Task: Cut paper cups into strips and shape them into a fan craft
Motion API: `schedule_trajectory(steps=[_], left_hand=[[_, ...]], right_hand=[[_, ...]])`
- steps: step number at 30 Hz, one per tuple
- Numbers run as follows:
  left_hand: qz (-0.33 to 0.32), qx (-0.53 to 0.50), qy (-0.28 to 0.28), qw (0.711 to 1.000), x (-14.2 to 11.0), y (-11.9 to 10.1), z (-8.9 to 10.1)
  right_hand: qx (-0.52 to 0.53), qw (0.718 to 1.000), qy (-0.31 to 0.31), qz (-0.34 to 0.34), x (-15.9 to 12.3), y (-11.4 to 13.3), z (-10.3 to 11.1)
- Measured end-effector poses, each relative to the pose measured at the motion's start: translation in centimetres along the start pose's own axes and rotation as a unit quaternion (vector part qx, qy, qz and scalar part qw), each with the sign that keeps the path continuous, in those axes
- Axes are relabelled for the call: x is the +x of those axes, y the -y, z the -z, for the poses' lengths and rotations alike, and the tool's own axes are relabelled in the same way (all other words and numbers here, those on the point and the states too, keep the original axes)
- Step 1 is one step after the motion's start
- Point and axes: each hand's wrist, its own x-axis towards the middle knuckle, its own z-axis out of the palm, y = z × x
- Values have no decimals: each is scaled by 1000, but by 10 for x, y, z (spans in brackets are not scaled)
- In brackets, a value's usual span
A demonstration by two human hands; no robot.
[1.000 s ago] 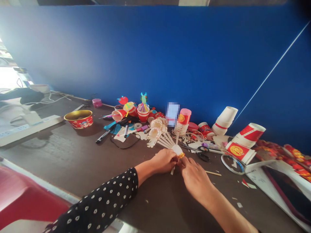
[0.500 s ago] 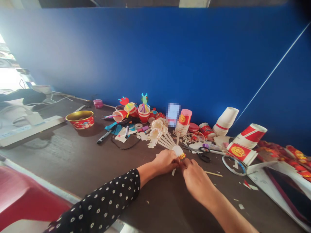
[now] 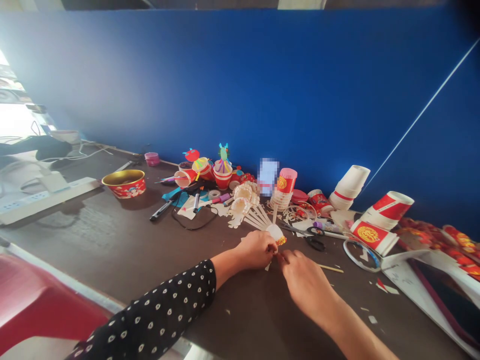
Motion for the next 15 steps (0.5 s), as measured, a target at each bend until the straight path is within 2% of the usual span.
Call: schedule_trajectory(steps=[7,15], left_hand=[[14,-49,-49,997,-1,3,-3],[17,-49,-58,997,0,6,-4]], right_hand=[[-15,1000,-8,-7,2,-2,-3],[8,1000,-2,-15,3,-4,1]])
